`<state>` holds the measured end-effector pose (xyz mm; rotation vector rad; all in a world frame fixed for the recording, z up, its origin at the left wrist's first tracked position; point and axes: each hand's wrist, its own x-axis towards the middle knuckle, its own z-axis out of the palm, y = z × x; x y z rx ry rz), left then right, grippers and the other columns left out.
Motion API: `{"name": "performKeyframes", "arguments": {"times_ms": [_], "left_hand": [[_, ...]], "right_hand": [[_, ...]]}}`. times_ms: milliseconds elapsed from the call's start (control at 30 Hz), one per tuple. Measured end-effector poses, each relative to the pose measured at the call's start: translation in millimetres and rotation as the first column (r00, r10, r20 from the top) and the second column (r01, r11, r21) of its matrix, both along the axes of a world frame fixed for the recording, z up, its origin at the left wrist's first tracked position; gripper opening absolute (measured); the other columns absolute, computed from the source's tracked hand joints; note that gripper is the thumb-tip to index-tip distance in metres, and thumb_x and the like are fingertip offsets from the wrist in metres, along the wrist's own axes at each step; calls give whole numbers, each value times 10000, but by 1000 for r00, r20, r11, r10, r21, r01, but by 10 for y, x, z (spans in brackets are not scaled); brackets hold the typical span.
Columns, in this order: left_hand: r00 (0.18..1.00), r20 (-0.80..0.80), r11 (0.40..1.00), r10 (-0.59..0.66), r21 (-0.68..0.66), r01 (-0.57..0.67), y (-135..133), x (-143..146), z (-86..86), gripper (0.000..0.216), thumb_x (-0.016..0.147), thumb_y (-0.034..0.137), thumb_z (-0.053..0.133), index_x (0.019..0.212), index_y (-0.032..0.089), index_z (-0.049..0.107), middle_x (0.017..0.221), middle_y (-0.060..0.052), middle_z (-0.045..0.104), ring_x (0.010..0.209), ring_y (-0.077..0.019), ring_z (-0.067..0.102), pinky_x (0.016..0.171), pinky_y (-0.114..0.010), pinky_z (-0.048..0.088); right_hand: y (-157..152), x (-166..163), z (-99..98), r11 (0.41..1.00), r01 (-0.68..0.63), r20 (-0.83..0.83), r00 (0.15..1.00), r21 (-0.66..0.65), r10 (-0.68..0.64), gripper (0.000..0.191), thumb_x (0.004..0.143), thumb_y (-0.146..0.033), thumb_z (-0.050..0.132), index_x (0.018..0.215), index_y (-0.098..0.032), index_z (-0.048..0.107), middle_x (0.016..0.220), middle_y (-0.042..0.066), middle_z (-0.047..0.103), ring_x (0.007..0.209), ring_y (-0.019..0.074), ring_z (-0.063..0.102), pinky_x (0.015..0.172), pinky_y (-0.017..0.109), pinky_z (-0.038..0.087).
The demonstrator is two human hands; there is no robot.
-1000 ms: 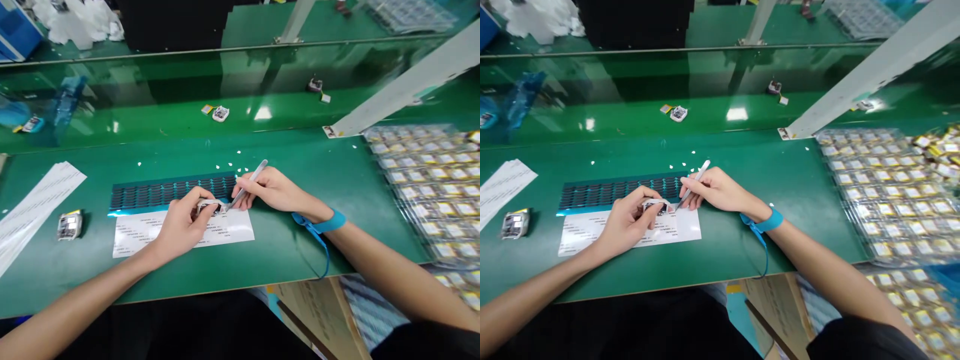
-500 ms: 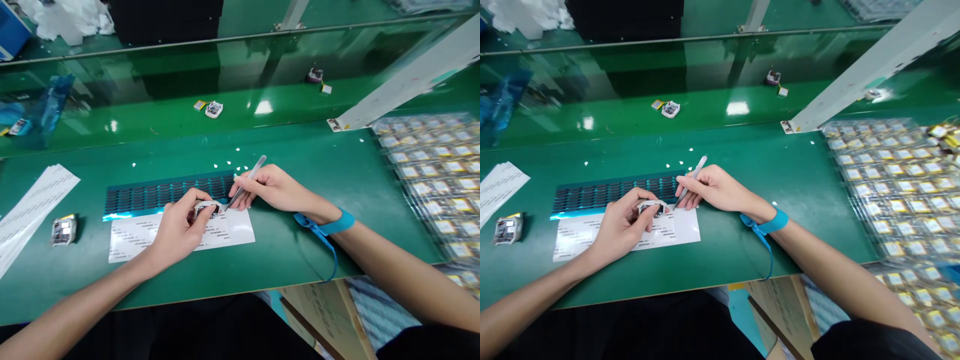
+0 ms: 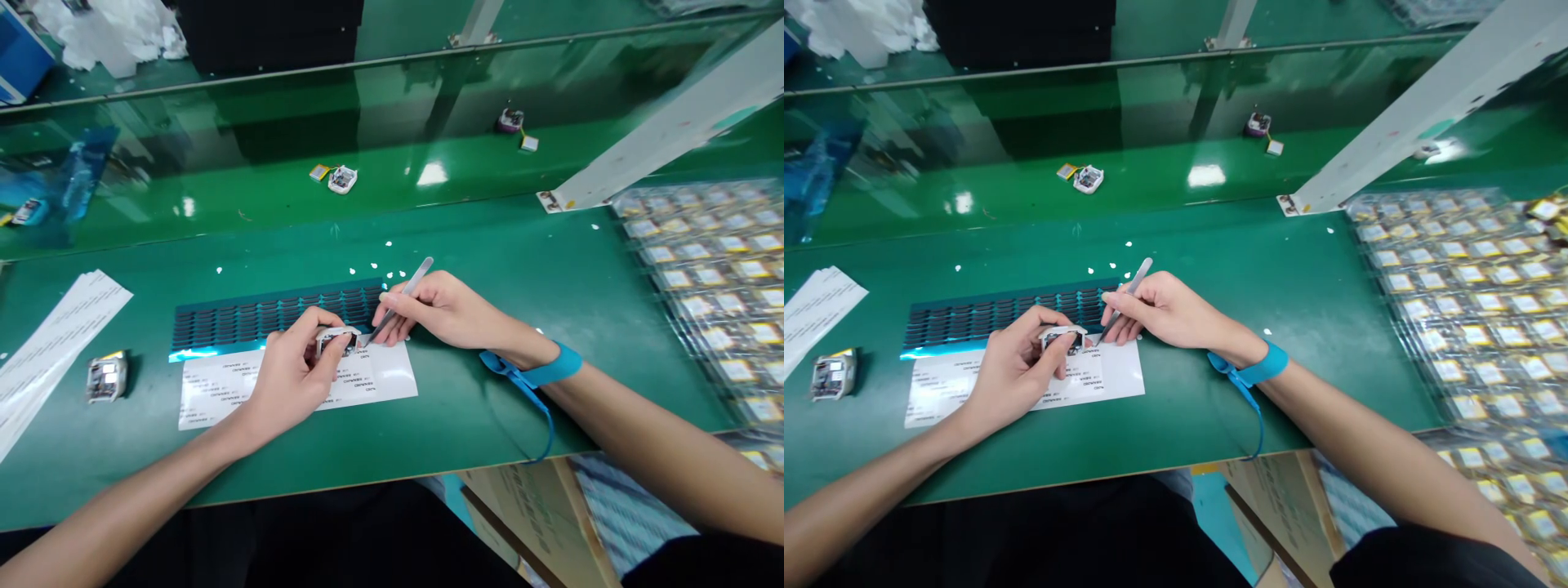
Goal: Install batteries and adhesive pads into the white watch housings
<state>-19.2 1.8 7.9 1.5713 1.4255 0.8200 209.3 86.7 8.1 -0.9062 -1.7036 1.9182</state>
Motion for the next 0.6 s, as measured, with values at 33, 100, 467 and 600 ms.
{"name": "performKeyframes", "arguments": {"times_ms": [33, 100, 467, 600], "left_hand": [[1000, 0, 1000, 2, 3, -2, 1, -1, 3, 174, 979, 354, 597, 990, 184, 630, 593, 32, 648, 453, -110, 545, 440, -217, 370], [1000, 0, 1000, 3, 16, -3, 3, -3, 4, 161, 977, 341, 608, 977, 183, 637, 572, 42, 628, 445, -101, 539, 439, -207, 366], [909, 416, 977, -32, -177, 116, 6, -17, 199, 313, 920, 212, 711, 1214, 109, 684, 742, -41, 805, 673, -149, 792, 648, -180, 647], [844, 532, 952, -63, -220, 210, -23, 8, 289, 363, 860, 151, 771, 1205, 93, 673, 903, -75, 840, 800, -192, 836, 751, -192, 684]], "right_hand": [[8, 7, 0, 1000, -5, -12, 1000, -8, 5, 545, 941, -662, 726, 876, -124, 773, 793, 86, 802, 719, 151, 788, 653, 169, 634], [35, 25, -1, 1000, 3, -48, 999, -29, -4, 536, 949, -652, 726, 877, -124, 774, 804, 93, 804, 719, 159, 791, 650, 180, 642], [-219, -114, 161, 911, 382, -373, 877, 155, -304, 345, 996, -529, 739, 871, -209, 698, 741, 13, 780, 644, 152, 772, 586, 205, 654], [-373, -187, 207, 921, 328, -340, 908, 209, -246, 289, 1052, -441, 678, 885, -211, 728, 798, 11, 782, 677, 137, 779, 619, 191, 655]]}}
